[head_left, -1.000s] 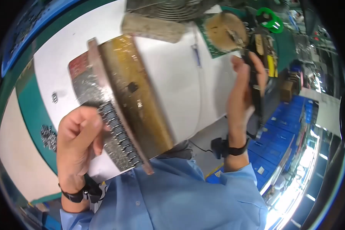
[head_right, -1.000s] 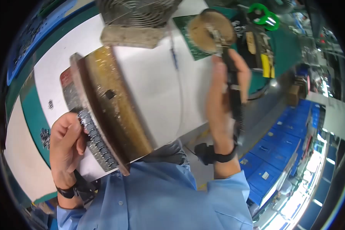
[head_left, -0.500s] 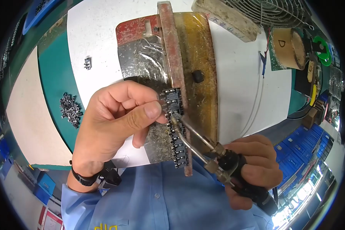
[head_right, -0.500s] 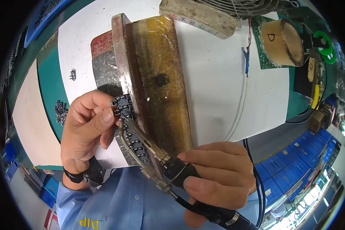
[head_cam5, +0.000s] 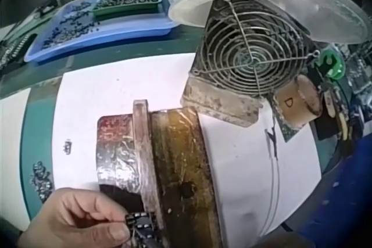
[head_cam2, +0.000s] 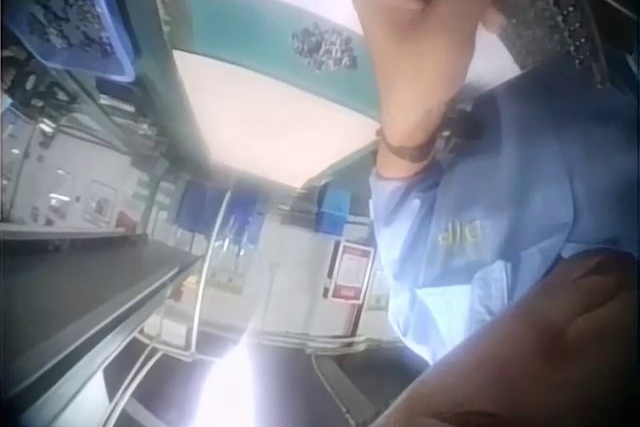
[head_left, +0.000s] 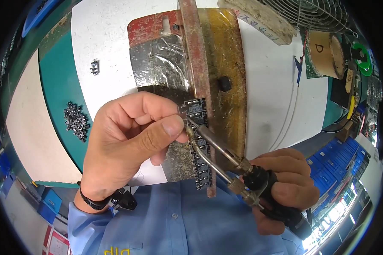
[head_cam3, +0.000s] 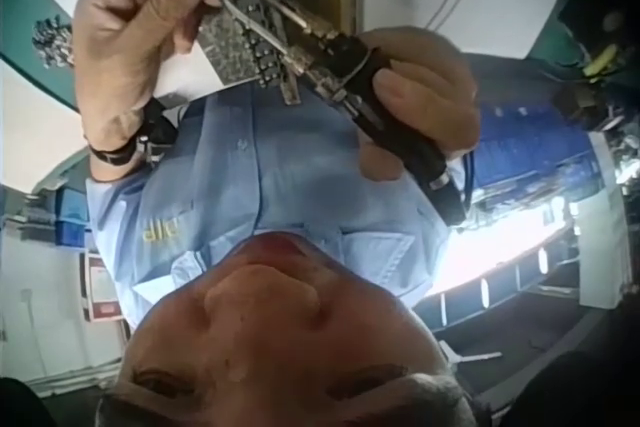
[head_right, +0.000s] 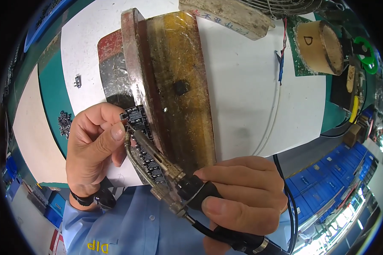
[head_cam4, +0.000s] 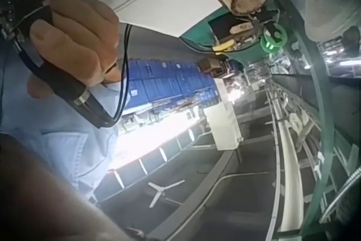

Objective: The person picks up a component by hand, places it onto a circuit board, and solders it using a soldering iron, repeating this process for several components.

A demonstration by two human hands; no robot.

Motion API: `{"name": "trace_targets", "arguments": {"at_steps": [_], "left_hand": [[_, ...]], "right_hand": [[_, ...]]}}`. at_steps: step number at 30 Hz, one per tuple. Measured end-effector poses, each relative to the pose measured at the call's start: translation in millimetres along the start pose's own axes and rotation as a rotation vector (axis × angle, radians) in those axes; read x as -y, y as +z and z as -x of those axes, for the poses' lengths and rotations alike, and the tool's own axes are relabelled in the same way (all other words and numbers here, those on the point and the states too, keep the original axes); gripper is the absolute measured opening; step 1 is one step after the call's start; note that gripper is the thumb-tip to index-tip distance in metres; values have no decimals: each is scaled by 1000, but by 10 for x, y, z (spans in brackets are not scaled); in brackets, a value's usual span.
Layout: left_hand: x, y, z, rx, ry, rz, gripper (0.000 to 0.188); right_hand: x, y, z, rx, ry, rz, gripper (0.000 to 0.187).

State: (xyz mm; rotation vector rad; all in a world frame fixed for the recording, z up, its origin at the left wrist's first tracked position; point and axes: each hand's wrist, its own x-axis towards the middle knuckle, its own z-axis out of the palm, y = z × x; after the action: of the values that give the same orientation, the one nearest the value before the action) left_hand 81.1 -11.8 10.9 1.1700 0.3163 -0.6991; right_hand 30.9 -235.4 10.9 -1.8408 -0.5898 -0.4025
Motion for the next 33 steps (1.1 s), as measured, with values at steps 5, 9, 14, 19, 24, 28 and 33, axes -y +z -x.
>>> {"name": "trace_targets", "arguments": {"at_steps": [5,9,14,19,24,28,33], "left_hand": [[8,35,5,-63,20,-30,20],[16,34,9,-59,27,-21,20],[15,42,14,-63,32,-15,20],[13,47,21,-78,21,-35,20],[30,38,14,-78,27,-37,19],[32,31,9,-76,32,-41,19],[13,28,9,-75,23,-44,18]], "right_hand": [[-21,4,5,4,-37,17,54],[55,-33,6,-1,20,-4,44],[66,-4,26,-31,68,-32,37],[77,-8,24,-25,80,-30,36],[72,6,26,-37,93,-30,36],[69,-26,26,-13,77,-33,38],[45,18,52,-69,17,10,48]]}}
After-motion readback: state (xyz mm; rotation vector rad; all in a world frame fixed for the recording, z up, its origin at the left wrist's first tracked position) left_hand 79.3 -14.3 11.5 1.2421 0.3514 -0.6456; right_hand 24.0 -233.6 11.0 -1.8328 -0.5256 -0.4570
